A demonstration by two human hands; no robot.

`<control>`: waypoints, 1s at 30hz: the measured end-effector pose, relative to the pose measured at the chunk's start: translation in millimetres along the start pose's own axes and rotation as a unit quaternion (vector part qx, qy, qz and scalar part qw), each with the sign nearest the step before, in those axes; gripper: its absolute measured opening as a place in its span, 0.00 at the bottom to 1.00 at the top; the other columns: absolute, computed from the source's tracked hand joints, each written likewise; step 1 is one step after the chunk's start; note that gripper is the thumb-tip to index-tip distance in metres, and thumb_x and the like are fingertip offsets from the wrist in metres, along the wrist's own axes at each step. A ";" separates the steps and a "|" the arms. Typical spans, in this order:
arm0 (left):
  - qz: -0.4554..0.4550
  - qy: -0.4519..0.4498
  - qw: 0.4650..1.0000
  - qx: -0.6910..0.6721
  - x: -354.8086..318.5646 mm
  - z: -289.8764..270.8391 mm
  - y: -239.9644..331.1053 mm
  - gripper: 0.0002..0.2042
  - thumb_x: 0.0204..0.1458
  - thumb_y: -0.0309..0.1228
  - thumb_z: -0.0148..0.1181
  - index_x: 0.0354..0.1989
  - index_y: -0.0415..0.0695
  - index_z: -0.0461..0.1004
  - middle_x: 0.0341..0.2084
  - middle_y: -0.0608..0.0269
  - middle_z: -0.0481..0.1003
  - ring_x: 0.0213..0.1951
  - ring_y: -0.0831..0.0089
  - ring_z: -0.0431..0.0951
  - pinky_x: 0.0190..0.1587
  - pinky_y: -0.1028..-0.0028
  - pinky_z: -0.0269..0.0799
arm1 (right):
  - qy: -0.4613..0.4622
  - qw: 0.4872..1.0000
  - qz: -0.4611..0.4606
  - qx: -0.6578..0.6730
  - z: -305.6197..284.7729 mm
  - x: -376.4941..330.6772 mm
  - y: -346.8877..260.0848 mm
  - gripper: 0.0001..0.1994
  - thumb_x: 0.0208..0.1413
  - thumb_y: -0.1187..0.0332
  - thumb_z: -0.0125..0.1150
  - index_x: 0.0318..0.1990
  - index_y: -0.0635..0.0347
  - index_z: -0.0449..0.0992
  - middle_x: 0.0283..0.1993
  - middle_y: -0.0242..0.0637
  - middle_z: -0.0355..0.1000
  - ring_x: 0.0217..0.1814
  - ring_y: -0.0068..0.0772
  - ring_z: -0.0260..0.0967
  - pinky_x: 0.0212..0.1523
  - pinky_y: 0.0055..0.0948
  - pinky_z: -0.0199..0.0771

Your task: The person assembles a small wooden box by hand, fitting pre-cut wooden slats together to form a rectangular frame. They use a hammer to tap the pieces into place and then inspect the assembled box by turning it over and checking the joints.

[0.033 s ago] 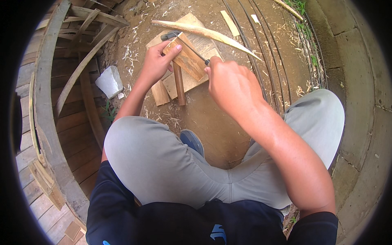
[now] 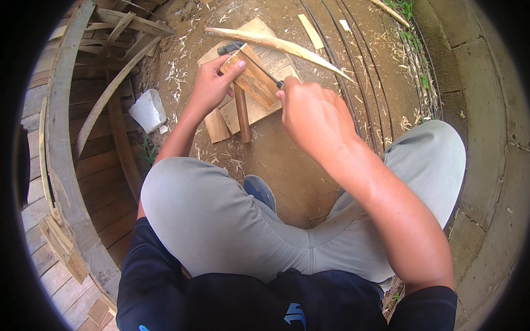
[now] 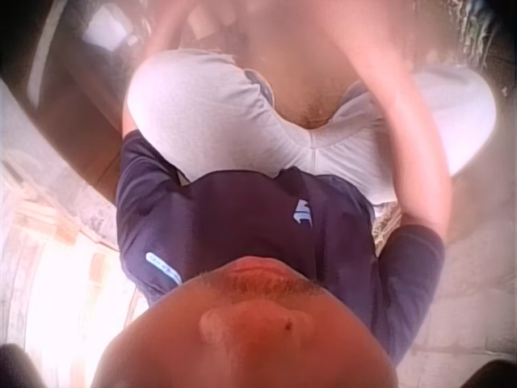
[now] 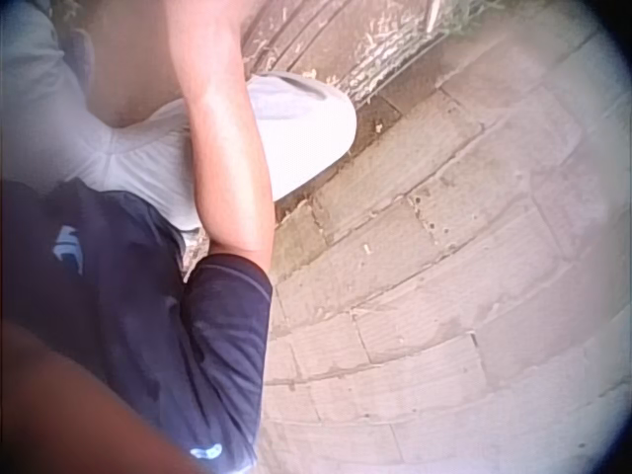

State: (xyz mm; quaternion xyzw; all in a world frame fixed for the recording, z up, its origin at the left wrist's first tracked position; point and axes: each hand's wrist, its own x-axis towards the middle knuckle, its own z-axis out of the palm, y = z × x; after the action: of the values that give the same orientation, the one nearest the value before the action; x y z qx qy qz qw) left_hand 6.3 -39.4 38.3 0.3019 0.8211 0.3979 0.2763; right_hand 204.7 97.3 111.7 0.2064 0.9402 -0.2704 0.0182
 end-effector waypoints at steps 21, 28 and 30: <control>0.137 0.092 0.973 0.160 -9.1 2.6 15.8 0.14 0.52 0.34 0.69 0.41 0.36 0.82 0.27 0.49 0.82 0.26 0.72 0.81 0.32 0.69 0.75 | -0.014 0.998 0.053 -0.033 -27.8 -9.2 -21.0 0.12 0.61 0.66 0.55 0.33 0.68 0.79 0.29 0.58 0.77 0.34 0.58 0.79 0.37 0.49 0.79; 0.200 0.116 0.955 0.184 -11.5 7.4 1.9 0.12 0.51 0.33 0.70 0.39 0.37 0.84 0.30 0.48 0.82 0.27 0.64 0.84 0.31 0.70 0.76 | -0.002 0.998 0.037 -0.043 -36.7 -13.3 -24.6 0.08 0.55 0.72 0.56 0.36 0.71 0.74 0.29 0.60 0.76 0.34 0.61 0.78 0.37 0.49 0.80; 0.198 0.114 0.957 0.177 -12.8 8.7 0.9 0.12 0.51 0.33 0.70 0.39 0.38 0.84 0.29 0.48 0.82 0.27 0.65 0.83 0.30 0.70 0.76 | -0.006 0.998 0.035 -0.058 -44.8 -11.5 -31.3 0.08 0.52 0.75 0.57 0.38 0.72 0.72 0.28 0.61 0.76 0.34 0.61 0.78 0.37 0.49 0.80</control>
State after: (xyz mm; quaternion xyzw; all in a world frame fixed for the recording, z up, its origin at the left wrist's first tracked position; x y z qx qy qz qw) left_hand 21.1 -43.9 37.1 0.4556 0.8281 0.3244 0.0388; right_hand 206.2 92.1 167.3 0.2361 0.9464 -0.2157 0.0457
